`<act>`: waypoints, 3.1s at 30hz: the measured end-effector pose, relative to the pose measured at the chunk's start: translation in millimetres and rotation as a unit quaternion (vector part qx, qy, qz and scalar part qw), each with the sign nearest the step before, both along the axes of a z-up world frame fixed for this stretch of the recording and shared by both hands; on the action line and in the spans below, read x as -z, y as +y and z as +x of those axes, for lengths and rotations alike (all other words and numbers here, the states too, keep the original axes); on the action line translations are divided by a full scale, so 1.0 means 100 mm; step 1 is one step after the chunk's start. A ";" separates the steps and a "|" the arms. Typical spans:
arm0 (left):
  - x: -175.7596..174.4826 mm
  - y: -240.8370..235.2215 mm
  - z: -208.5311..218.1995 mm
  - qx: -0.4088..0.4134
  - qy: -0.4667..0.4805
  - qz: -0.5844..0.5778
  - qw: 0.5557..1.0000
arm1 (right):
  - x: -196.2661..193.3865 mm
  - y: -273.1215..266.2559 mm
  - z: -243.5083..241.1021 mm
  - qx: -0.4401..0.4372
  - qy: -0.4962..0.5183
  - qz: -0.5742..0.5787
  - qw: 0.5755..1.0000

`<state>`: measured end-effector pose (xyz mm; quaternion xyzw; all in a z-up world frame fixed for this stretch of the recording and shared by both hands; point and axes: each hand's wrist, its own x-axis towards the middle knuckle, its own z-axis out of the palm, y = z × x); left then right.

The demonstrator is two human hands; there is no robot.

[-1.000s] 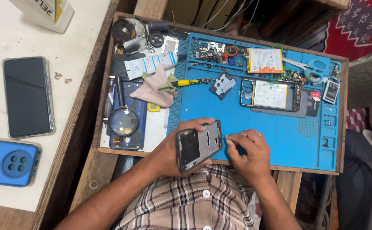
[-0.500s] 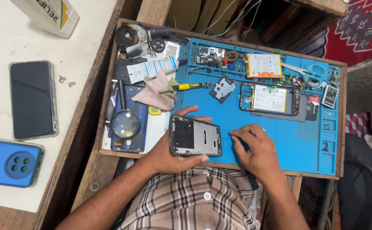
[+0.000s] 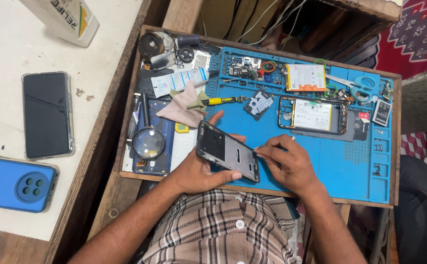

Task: The person works on a disassembled mobile phone, repeatedly peeling and repositioning a thin adhesive strip along the phone's internal frame. The hands rotate the phone and adjust the strip multiple times without completing the repair.

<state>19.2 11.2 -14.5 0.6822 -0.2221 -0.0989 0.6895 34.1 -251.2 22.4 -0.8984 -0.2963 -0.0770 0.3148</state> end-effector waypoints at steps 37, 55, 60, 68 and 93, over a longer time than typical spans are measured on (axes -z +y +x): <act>-0.35 -0.30 0.16 -0.135 0.292 0.079 0.943 | -0.09 -0.20 -0.09 0.098 0.130 0.051 0.985; -0.45 -0.34 0.18 -0.159 0.153 0.154 0.963 | 0.09 0.33 0.47 -0.028 0.010 0.057 0.998; -0.43 -0.34 0.17 -0.158 0.143 0.137 0.967 | 0.08 0.31 0.44 -0.053 -0.036 0.029 0.998; -0.36 -0.37 0.17 -0.171 0.124 0.143 0.967 | 0.08 0.20 0.13 -0.054 -0.006 -0.037 0.998; -0.36 -0.33 0.20 -0.146 0.159 0.137 0.967 | 0.02 0.43 0.53 -0.044 -0.067 -0.024 0.996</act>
